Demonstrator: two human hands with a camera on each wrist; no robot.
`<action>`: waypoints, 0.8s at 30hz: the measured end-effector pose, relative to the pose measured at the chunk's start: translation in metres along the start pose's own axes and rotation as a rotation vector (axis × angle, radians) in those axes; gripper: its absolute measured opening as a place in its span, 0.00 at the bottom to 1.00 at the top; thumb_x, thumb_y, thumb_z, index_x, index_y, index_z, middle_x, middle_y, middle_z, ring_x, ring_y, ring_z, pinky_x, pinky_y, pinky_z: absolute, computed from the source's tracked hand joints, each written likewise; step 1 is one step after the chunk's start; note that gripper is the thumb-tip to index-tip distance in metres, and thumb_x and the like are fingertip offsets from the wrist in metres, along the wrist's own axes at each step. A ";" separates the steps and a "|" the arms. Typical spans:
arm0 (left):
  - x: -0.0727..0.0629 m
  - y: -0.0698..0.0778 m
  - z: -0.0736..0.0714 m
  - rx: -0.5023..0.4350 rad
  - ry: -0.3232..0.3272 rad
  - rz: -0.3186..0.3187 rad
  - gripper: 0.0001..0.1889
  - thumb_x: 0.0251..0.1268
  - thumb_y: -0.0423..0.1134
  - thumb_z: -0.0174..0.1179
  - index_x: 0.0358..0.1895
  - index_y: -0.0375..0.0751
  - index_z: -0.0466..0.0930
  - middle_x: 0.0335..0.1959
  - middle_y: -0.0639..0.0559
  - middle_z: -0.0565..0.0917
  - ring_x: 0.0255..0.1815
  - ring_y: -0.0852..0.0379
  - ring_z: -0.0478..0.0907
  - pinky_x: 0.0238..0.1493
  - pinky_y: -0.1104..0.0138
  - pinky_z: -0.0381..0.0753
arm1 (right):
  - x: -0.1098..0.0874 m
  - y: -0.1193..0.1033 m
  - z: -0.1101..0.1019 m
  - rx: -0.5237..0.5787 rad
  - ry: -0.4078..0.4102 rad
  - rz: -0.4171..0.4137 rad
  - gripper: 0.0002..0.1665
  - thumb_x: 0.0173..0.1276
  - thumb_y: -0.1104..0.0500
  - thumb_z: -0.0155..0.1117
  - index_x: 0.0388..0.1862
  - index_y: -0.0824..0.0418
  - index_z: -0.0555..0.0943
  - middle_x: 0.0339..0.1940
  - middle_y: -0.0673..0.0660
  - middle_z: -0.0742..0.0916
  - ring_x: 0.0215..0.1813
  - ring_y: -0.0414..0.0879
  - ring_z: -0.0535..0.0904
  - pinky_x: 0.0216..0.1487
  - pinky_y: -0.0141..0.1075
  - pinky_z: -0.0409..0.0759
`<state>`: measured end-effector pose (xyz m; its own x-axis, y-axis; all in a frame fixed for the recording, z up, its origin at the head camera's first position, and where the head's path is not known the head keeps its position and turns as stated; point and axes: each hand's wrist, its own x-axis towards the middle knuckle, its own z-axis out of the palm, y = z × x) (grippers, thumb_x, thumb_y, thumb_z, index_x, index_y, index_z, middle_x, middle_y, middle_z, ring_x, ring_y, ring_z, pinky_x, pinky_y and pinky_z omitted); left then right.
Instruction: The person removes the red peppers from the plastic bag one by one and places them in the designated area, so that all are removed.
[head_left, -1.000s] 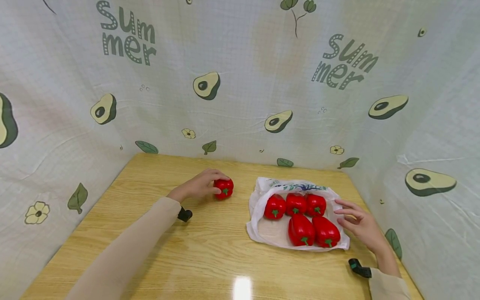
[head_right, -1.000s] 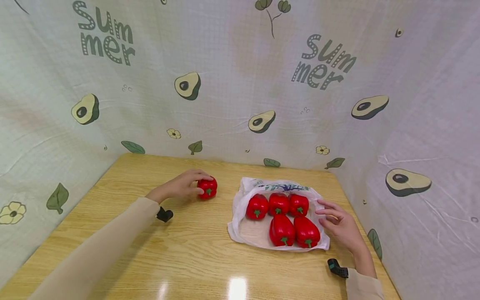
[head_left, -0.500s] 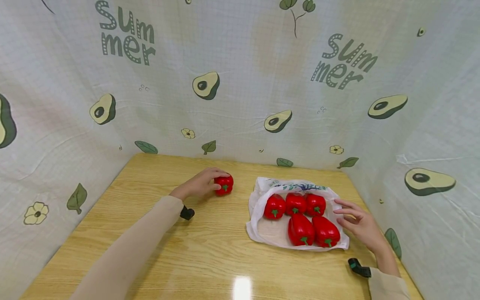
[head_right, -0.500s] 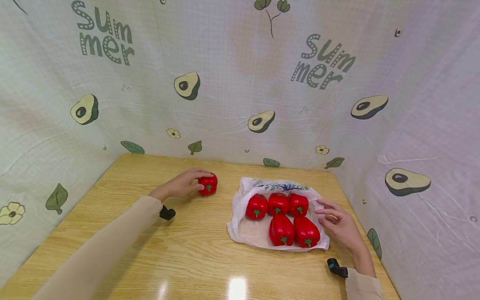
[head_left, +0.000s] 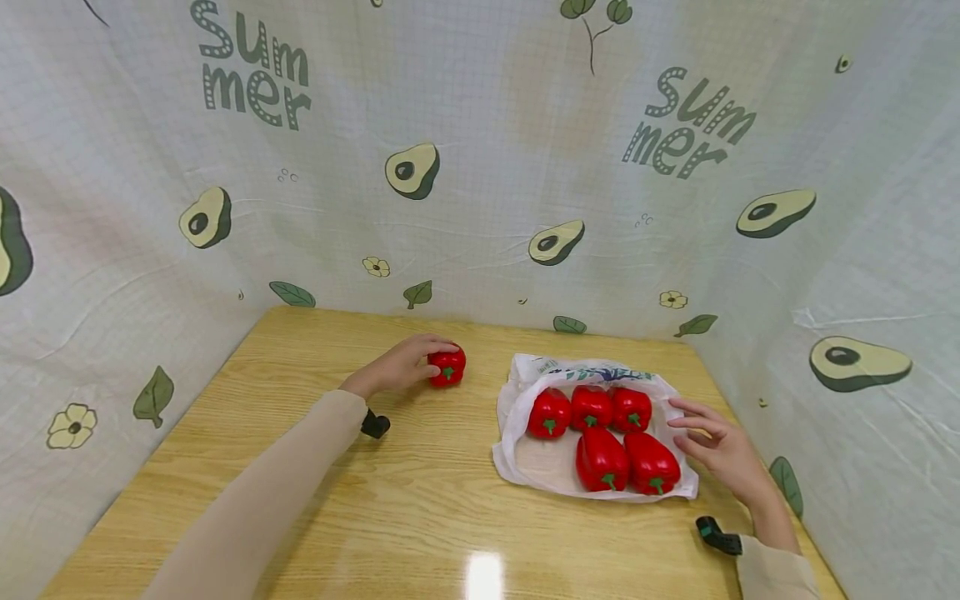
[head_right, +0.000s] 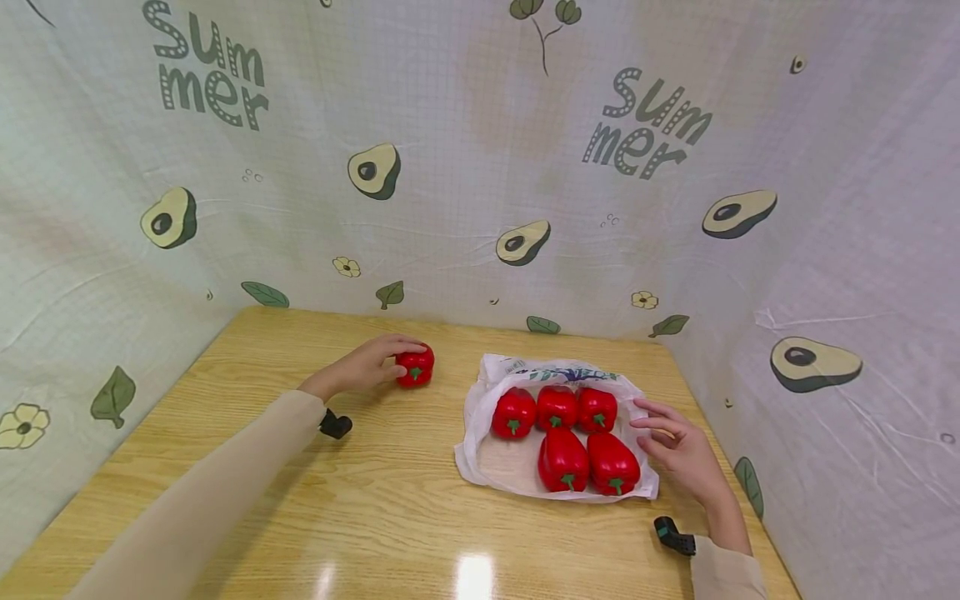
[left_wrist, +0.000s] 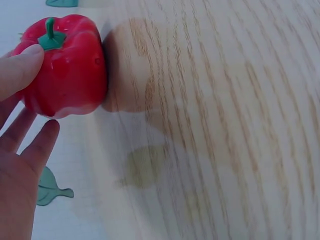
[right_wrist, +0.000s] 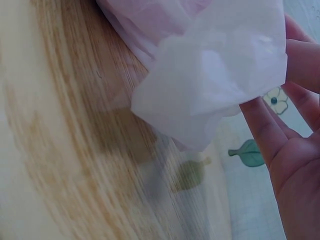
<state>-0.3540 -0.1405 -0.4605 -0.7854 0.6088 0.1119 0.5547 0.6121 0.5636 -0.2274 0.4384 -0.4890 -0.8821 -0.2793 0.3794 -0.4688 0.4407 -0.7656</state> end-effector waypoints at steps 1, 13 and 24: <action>0.000 0.000 0.000 0.005 -0.002 0.000 0.28 0.79 0.32 0.62 0.78 0.45 0.73 0.80 0.43 0.69 0.81 0.37 0.63 0.78 0.43 0.67 | 0.000 0.000 0.000 0.000 -0.001 0.001 0.17 0.67 0.79 0.68 0.55 0.77 0.84 0.72 0.52 0.80 0.69 0.31 0.75 0.56 0.23 0.82; -0.003 0.021 -0.007 0.050 0.081 0.082 0.31 0.75 0.39 0.68 0.78 0.46 0.73 0.80 0.44 0.69 0.81 0.40 0.62 0.78 0.42 0.67 | -0.001 0.000 -0.001 0.017 0.004 -0.015 0.17 0.67 0.81 0.67 0.55 0.78 0.83 0.72 0.51 0.80 0.69 0.32 0.75 0.56 0.24 0.82; -0.004 0.077 0.003 0.141 0.123 0.289 0.30 0.70 0.36 0.73 0.73 0.44 0.78 0.74 0.43 0.76 0.76 0.41 0.69 0.76 0.45 0.70 | 0.001 -0.001 0.000 -0.033 0.019 -0.007 0.17 0.67 0.79 0.68 0.55 0.74 0.86 0.72 0.59 0.79 0.68 0.31 0.75 0.55 0.23 0.82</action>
<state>-0.3074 -0.0939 -0.4198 -0.6131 0.7067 0.3531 0.7846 0.4925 0.3767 -0.2274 0.4373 -0.4881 -0.8795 -0.2660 0.3946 -0.4757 0.4672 -0.7453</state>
